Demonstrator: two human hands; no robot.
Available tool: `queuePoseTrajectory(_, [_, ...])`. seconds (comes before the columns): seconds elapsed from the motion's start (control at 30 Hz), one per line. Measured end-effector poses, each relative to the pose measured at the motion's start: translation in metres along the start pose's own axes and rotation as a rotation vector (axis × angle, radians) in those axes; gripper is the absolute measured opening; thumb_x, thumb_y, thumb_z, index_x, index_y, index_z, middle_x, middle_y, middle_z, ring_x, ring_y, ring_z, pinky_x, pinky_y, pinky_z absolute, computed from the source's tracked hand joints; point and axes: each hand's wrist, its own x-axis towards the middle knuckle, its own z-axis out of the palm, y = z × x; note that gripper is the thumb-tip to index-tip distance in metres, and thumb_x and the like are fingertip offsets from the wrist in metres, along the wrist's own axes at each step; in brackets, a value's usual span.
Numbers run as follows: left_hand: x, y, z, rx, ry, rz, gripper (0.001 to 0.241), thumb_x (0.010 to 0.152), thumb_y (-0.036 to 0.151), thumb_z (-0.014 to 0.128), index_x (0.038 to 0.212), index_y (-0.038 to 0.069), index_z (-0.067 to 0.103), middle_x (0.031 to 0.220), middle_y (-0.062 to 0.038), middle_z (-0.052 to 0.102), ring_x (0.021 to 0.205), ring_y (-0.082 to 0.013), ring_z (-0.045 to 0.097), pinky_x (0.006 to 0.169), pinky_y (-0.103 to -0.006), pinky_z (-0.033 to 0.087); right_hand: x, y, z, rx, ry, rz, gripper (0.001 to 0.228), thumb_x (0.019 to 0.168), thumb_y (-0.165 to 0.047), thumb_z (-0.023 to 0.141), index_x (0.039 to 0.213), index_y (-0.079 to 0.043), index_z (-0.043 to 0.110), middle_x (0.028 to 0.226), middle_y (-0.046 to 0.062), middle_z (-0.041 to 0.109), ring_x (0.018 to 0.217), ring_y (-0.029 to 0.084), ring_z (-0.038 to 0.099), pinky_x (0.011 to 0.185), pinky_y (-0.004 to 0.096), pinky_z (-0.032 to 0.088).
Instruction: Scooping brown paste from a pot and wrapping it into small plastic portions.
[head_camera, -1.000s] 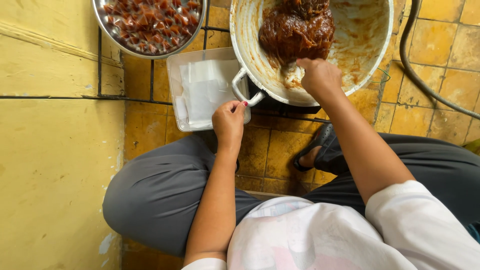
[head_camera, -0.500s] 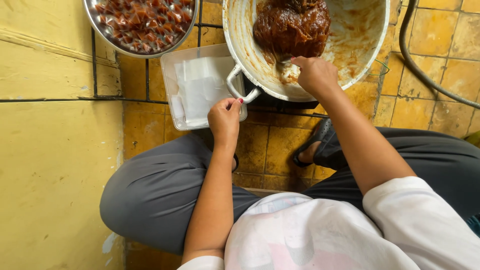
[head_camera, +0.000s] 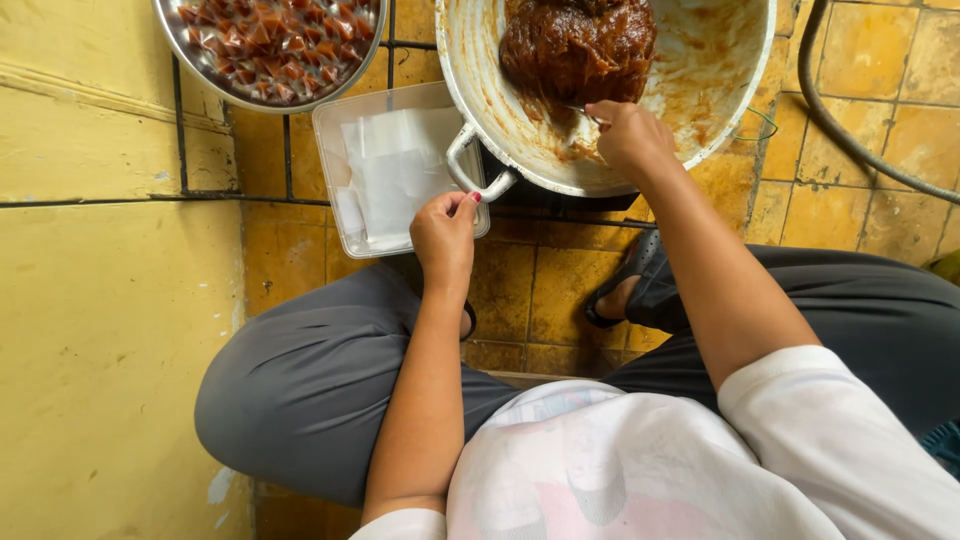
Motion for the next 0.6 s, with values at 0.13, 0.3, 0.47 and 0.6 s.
queuePoseTrajectory(0.13, [-0.001,0.003,-0.005,-0.002,-0.012,-0.014,0.015,0.083,0.032,0.076,0.078,0.018,0.079,0.066,-0.002,0.073,0.079,-0.0289,0.073,0.075,-0.0398,0.058,-0.008,-0.009,-0.023,-0.023,-0.020,-0.017,0.045,0.100,-0.019,0.047,0.137,-0.036,0.068,0.122,0.027,0.070,0.122,0.048,0.061,0.101,0.057,0.049])
queuePoseTrajectory(0.3, [-0.002,0.002,-0.005,0.017,0.004,0.024,0.015,0.084,0.030,0.077,0.080,0.016,0.079,0.068,-0.006,0.074,0.081,-0.0335,0.073,0.075,-0.0447,0.057,-0.019,-0.012,-0.014,-0.090,-0.031,-0.090,0.045,0.101,-0.022,0.046,0.141,-0.035,0.065,0.118,0.027,0.071,0.118,0.049,0.063,0.098,0.058,0.051])
queuePoseTrajectory(0.47, [-0.005,0.004,-0.004,0.016,-0.003,0.011,0.015,0.084,0.031,0.076,0.079,0.017,0.079,0.068,-0.005,0.073,0.080,-0.0316,0.073,0.075,-0.0428,0.058,-0.023,-0.015,-0.021,-0.130,-0.006,-0.092,0.045,0.102,-0.021,0.044,0.140,-0.035,0.065,0.117,0.028,0.071,0.117,0.049,0.064,0.098,0.058,0.051])
queuePoseTrajectory(0.6, [-0.004,0.007,-0.006,0.009,-0.003,0.002,0.015,0.084,0.031,0.076,0.081,0.016,0.079,0.069,-0.005,0.074,0.082,-0.0323,0.073,0.076,-0.0438,0.057,-0.024,-0.014,-0.024,-0.143,0.016,-0.083,0.045,0.105,-0.023,0.043,0.143,-0.034,0.063,0.113,0.028,0.072,0.114,0.049,0.065,0.095,0.058,0.051])
